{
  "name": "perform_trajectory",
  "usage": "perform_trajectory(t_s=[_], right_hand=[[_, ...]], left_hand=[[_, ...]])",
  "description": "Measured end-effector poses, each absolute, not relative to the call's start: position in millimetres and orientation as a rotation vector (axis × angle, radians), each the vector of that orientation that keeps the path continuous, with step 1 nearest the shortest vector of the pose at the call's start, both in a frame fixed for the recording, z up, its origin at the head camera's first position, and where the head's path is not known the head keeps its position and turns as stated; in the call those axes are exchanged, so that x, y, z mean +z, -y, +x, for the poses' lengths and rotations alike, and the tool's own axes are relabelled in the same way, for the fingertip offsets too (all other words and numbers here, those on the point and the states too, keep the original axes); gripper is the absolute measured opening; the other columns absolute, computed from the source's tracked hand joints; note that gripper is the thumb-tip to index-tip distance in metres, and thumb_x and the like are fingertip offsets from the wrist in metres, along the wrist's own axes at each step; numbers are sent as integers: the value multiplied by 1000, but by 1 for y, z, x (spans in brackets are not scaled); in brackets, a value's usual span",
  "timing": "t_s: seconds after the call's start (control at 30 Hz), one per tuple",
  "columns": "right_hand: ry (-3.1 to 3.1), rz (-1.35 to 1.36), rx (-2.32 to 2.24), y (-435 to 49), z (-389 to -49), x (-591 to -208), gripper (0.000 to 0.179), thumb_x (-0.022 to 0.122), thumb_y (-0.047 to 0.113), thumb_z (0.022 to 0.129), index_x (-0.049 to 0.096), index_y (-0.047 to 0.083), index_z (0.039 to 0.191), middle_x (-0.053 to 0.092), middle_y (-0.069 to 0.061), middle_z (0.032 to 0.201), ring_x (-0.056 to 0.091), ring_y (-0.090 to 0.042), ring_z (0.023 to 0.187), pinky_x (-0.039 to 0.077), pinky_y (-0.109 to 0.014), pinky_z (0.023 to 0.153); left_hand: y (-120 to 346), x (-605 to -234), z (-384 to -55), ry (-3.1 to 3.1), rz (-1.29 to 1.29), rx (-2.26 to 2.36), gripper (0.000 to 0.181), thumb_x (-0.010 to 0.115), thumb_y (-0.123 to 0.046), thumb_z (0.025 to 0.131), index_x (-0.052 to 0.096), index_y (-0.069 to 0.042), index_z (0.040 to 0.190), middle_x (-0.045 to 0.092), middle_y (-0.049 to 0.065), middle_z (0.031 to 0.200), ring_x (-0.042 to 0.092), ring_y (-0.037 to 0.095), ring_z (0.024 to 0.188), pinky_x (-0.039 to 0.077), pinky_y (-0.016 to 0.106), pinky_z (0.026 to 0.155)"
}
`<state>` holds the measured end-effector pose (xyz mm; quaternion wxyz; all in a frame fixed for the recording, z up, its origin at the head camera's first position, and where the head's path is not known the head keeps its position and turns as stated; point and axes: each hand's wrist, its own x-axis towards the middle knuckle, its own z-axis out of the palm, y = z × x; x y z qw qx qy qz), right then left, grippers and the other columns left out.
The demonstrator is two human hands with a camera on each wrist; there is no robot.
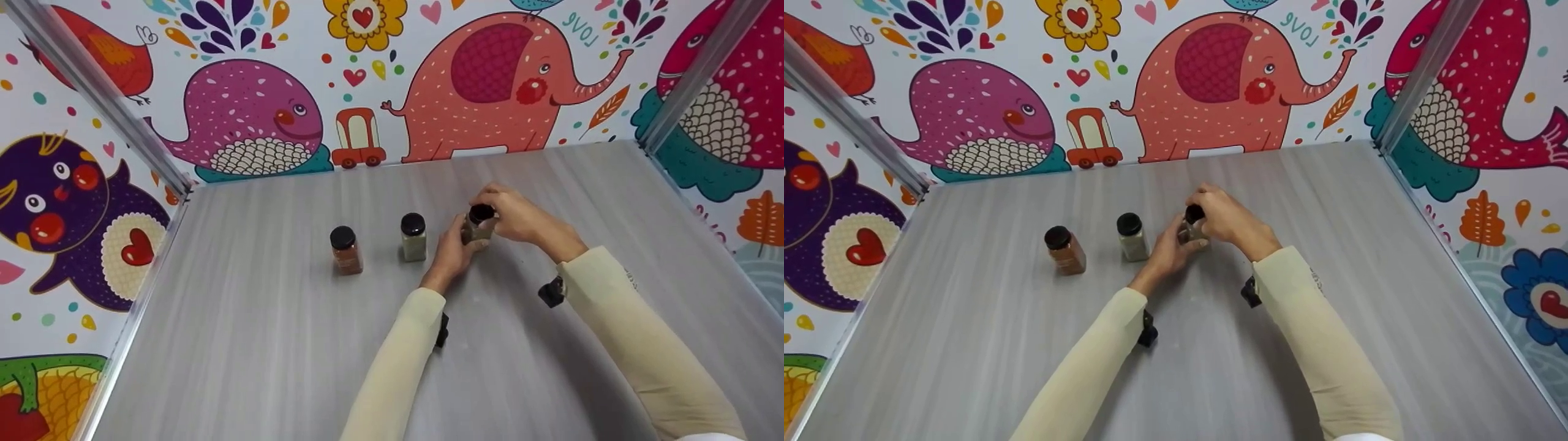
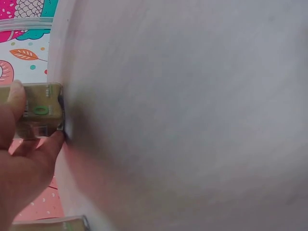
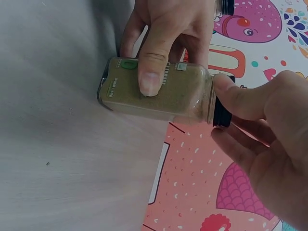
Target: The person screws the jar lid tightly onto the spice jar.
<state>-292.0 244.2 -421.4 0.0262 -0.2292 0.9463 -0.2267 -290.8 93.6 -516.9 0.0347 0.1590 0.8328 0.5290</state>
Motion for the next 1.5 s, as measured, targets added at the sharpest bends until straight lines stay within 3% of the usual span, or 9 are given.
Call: perform_trajectory(t_s=[0.3,0.43,0.6,0.8,1.03,1.27,1.5], right_hand=[[-2970,-533,-779,-244,-290,-428,50,78,19,89,61,-4,129,56,-22,124,59,-36,108,53,-51,94],[-2961,-509,-852,-247,-288,-433,62,78,30,88,56,-2,136,54,-21,133,57,-37,118,51,-52,101],[-2854,-569,-1177,-258,-287,-443,55,68,22,97,49,2,145,50,-20,147,51,-40,134,43,-56,109],[-2718,-491,-1422,-268,-284,-457,42,57,6,100,54,4,142,55,-19,146,55,-41,131,46,-57,106],[-2812,-450,-1363,-266,-282,-459,42,63,8,98,58,6,139,61,-17,140,60,-39,127,53,-52,98],[-2792,-449,-1338,-266,-279,-458,57,68,22,96,49,8,147,50,-15,152,49,-40,138,42,-54,112],[-2807,-468,-1391,-263,-280,-461,46,66,8,96,56,8,141,57,-17,143,54,-37,134,44,-55,109]], left_hand=[[-93,-517,-290,-2571,481,1618,48,71,-19,94,52,-13,137,66,12,130,64,24,119,51,34,99],[-94,-517,-290,-2571,461,1606,45,71,-19,94,52,-13,135,67,11,128,65,23,117,52,33,98],[-94,-518,-290,-2571,476,1612,47,70,-19,94,50,-12,136,64,13,132,61,27,125,50,39,105],[-95,-519,-289,-2576,463,1577,50,69,-20,94,48,-13,139,62,13,138,58,27,130,47,40,109],[-96,-519,-289,-2575,461,1601,50,70,-17,94,48,-12,139,63,14,136,61,27,127,49,39,106],[-95,-519,-290,-2582,477,1611,49,71,-18,93,50,-11,137,65,14,132,62,27,123,50,39,104],[-96,-518,-290,-2599,486,1602,50,71,-18,93,50,-11,137,63,14,135,62,28,125,49,40,105]])
